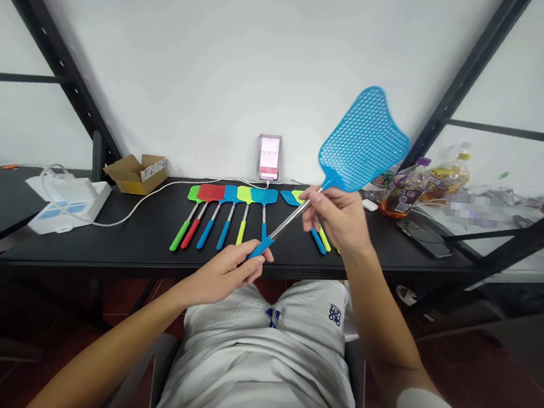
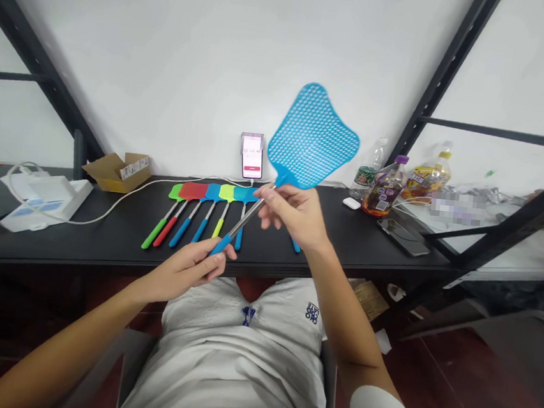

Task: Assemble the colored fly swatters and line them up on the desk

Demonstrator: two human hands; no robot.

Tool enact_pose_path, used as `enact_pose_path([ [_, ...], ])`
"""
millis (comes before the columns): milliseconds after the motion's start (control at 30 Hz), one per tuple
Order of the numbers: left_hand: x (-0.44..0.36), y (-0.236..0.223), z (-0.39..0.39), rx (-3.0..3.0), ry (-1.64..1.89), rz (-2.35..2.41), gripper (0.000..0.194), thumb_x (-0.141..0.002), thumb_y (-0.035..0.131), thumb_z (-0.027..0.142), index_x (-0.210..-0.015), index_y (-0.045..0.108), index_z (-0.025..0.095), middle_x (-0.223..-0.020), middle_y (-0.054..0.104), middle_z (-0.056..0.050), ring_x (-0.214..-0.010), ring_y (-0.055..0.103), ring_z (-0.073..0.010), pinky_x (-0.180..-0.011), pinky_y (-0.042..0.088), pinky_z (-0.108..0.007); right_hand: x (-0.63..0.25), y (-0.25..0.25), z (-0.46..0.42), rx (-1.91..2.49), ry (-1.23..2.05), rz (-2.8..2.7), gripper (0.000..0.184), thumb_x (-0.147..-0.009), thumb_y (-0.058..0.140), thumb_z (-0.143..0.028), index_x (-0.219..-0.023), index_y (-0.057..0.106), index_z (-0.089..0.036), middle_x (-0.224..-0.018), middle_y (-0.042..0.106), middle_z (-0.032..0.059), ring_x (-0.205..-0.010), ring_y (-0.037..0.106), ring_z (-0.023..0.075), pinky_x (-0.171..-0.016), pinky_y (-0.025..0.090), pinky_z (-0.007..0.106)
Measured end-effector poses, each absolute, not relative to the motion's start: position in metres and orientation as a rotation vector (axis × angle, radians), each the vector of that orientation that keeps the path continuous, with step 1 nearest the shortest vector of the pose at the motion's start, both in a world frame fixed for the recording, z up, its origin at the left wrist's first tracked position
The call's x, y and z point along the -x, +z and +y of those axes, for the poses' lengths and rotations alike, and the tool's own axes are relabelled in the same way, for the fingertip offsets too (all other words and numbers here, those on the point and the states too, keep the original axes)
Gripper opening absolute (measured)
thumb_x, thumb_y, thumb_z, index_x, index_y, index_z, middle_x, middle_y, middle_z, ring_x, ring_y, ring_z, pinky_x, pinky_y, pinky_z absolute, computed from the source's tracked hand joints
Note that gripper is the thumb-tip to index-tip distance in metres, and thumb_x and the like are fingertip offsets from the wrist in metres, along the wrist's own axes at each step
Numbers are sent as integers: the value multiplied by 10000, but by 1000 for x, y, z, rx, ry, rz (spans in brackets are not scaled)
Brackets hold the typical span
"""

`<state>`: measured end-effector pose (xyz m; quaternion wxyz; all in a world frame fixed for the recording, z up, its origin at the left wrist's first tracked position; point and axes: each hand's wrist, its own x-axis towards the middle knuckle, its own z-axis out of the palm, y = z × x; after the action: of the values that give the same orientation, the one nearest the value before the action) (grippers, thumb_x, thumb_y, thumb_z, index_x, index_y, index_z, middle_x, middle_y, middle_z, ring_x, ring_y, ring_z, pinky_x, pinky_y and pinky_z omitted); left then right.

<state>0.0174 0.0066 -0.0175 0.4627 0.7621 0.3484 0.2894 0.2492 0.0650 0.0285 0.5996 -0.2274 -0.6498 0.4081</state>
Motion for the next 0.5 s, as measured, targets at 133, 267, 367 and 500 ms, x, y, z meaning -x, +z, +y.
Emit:
enact_pose_path([
  [133, -16, -18, 7, -1891, 723, 853, 297, -1025, 421, 435, -1106, 555, 182, -689, 469, 48, -585, 383, -87, -546, 339, -210, -232, 20, 63, 466, 1055, -1579, 320, -866, 695, -459, -866, 741, -142, -592, 652, 1, -447, 591, 97, -376, 388, 203],
  [267, -16, -20, 8, -1868, 748, 858, 304, -1018, 431, 449, -1102, 548, 182, -680, 470, 50, -568, 401, -89, -524, 342, -212, -226, 20, 61, 483, 1071, -1590, 326, -870, 687, -467, -867, 738, -145, -591, 641, -6, -444, 580, 90, -381, 381, 197],
  [367, -16, -20, 10, -1826, 793, 867, 291, -1014, 441, 450, -1123, 524, 194, -687, 507, 49, -541, 465, -92, -534, 392, -227, -228, 20, 60, 568, 1037, -1632, 348, -845, 707, -491, -860, 738, -145, -644, 673, 12, -470, 595, 95, -399, 394, 204],
  [500, -14, -19, 13, -1809, 850, 876, 269, -1008, 457, 439, -1080, 532, 190, -739, 595, 16, -592, 582, -119, -611, 490, -265, -229, 17, 65, 631, 1027, -1607, 373, -830, 715, -514, -851, 735, -142, -654, 680, 17, -474, 592, 90, -403, 382, 202],
])
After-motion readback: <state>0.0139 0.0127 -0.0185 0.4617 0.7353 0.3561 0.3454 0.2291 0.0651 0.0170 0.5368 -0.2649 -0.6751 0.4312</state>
